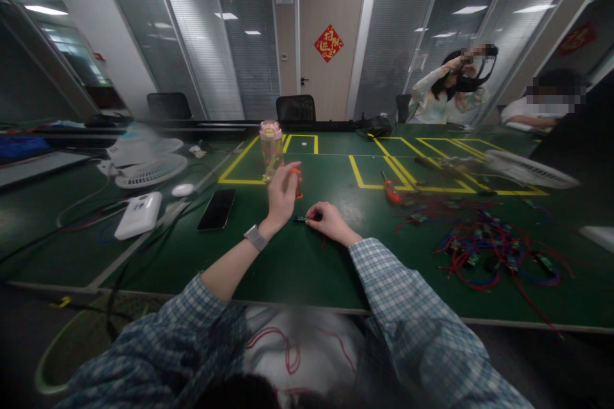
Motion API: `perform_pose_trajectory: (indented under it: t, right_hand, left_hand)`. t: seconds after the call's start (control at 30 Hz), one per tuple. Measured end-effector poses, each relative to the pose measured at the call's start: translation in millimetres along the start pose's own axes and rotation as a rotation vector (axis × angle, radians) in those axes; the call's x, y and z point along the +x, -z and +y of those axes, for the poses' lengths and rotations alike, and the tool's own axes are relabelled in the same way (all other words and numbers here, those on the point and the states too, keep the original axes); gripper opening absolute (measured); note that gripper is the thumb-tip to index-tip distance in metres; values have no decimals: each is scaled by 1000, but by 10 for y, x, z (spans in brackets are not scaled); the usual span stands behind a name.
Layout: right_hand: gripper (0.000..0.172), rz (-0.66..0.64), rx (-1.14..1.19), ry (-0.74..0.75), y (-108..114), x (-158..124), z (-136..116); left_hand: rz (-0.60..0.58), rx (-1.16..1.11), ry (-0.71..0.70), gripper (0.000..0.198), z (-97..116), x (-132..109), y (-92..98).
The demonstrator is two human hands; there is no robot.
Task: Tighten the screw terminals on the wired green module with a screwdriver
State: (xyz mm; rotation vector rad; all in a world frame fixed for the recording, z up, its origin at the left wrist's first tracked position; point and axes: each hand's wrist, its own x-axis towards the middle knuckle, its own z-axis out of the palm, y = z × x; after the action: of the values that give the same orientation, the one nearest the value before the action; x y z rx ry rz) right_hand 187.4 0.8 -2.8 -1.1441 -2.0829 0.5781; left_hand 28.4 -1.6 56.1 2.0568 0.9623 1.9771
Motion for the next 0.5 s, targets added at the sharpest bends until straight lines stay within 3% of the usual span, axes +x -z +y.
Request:
perform_pose_trajectory:
  t: [0.23, 0.5]
  right_hand:
    - [8, 0, -10, 5, 9, -3, -20]
    - [8, 5, -25, 14, -11, -1, -3]
  left_hand:
    - [28, 46, -23, 13, 40, 13, 10]
    - [10, -23, -5, 27, 16, 1, 8]
